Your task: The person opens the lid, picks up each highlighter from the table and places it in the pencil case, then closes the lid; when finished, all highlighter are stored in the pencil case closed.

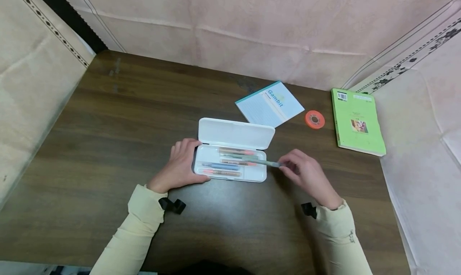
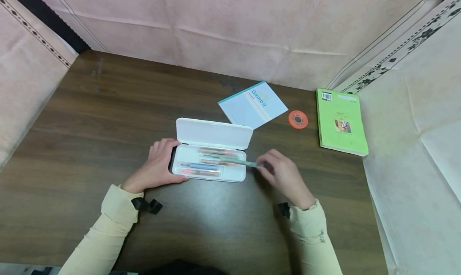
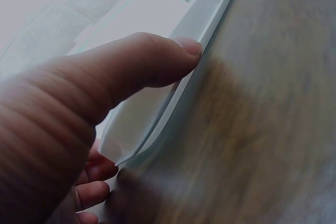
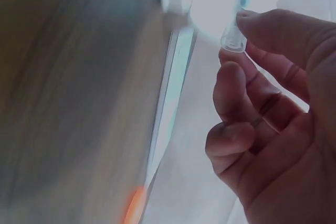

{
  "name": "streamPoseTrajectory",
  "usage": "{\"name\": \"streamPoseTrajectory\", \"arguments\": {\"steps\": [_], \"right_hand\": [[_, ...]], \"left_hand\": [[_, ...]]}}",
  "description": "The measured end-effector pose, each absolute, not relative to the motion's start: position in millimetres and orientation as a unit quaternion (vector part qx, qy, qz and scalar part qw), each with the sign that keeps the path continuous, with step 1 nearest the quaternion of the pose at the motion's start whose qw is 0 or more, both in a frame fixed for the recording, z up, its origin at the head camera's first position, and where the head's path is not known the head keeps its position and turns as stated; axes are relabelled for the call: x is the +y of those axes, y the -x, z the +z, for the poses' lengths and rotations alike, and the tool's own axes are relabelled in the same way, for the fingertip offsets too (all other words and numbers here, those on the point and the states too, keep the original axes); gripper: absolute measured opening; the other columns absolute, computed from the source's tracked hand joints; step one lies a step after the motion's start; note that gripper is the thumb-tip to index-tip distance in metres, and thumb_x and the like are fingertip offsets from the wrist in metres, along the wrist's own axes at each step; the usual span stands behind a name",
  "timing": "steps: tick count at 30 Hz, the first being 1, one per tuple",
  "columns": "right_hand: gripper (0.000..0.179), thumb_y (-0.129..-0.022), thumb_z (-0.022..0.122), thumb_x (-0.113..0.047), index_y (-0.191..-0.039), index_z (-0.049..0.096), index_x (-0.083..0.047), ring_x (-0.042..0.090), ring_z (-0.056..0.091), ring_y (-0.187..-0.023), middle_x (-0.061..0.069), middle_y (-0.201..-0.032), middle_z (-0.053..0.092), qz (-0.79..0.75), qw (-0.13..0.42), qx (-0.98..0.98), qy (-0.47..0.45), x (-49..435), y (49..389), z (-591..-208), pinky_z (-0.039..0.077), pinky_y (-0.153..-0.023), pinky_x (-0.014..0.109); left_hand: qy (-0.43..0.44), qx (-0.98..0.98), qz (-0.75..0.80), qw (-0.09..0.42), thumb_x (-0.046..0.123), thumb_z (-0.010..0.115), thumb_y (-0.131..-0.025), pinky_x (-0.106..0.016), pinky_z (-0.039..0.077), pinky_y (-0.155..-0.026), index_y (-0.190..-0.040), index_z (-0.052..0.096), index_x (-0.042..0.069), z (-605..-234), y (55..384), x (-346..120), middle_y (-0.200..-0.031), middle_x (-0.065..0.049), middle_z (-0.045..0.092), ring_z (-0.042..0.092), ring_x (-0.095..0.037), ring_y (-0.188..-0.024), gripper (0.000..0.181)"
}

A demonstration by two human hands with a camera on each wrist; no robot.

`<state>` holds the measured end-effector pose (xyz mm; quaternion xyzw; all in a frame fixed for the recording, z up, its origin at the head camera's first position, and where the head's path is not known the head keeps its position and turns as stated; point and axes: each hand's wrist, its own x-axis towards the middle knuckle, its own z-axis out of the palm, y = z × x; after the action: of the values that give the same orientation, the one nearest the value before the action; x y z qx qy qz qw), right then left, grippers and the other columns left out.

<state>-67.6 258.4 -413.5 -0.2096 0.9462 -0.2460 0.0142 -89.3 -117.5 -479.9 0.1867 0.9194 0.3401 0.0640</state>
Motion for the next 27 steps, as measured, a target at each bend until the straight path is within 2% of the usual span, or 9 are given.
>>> {"name": "streamPoseTrajectory", "arguments": {"steps": [4, 8, 12, 19, 27], "right_hand": [[0.018, -0.088, 0.074, -0.015, -0.105, 0.070, -0.017, 0.008, 0.054, -0.077, -0.005, -0.097, 0.060, -0.233, 0.050, 0.936, 0.259, 229, 73, -413, 0.048, -0.067, 0.024], [0.016, -0.090, 0.071, -0.016, -0.106, 0.070, -0.016, 0.009, 0.054, -0.075, -0.002, -0.097, 0.060, -0.206, 0.062, 0.929, 0.303, 204, 79, -416, 0.046, -0.066, 0.025], [0.012, -0.091, 0.069, -0.016, -0.103, 0.069, -0.015, 0.009, 0.054, -0.077, -0.002, -0.100, 0.061, -0.181, 0.052, 0.920, 0.343, 184, 81, -421, 0.049, -0.069, 0.027], [0.008, -0.090, 0.070, -0.018, -0.098, 0.069, -0.015, 0.010, 0.054, -0.080, -0.003, -0.093, 0.060, -0.158, 0.024, 0.906, 0.391, 159, 84, -428, 0.050, -0.074, 0.032], [0.014, -0.090, 0.072, -0.023, -0.101, 0.069, -0.016, 0.012, 0.056, -0.086, -0.003, -0.095, 0.061, -0.139, 0.039, 0.910, 0.389, 151, 85, -431, 0.050, -0.081, 0.032]], "left_hand": [[-0.187, 0.920, 0.339, 0.063, 0.048, 0.087, -0.063, -0.045, 0.026, -0.093, -0.138, 0.038, 0.008, -480, 89, -118, -0.134, -0.014, 0.041, 0.034, -0.029, -0.113, 0.097], [-0.186, 0.920, 0.340, 0.064, 0.048, 0.087, -0.063, -0.045, 0.026, -0.093, -0.138, 0.038, 0.008, -480, 89, -117, -0.134, -0.013, 0.041, 0.033, -0.029, -0.113, 0.097], [-0.184, 0.920, 0.340, 0.067, 0.048, 0.087, -0.064, -0.044, 0.026, -0.093, -0.138, 0.038, 0.008, -479, 89, -118, -0.134, -0.014, 0.041, 0.033, -0.029, -0.114, 0.097], [-0.181, 0.921, 0.336, 0.072, 0.048, 0.087, -0.064, -0.044, 0.026, -0.093, -0.138, 0.037, 0.008, -477, 89, -117, -0.135, -0.014, 0.040, 0.033, -0.029, -0.114, 0.098], [-0.183, 0.922, 0.332, 0.075, 0.049, 0.087, -0.065, -0.044, 0.026, -0.092, -0.138, 0.037, 0.009, -478, 90, -117, -0.134, -0.013, 0.040, 0.033, -0.029, -0.113, 0.097]]}}
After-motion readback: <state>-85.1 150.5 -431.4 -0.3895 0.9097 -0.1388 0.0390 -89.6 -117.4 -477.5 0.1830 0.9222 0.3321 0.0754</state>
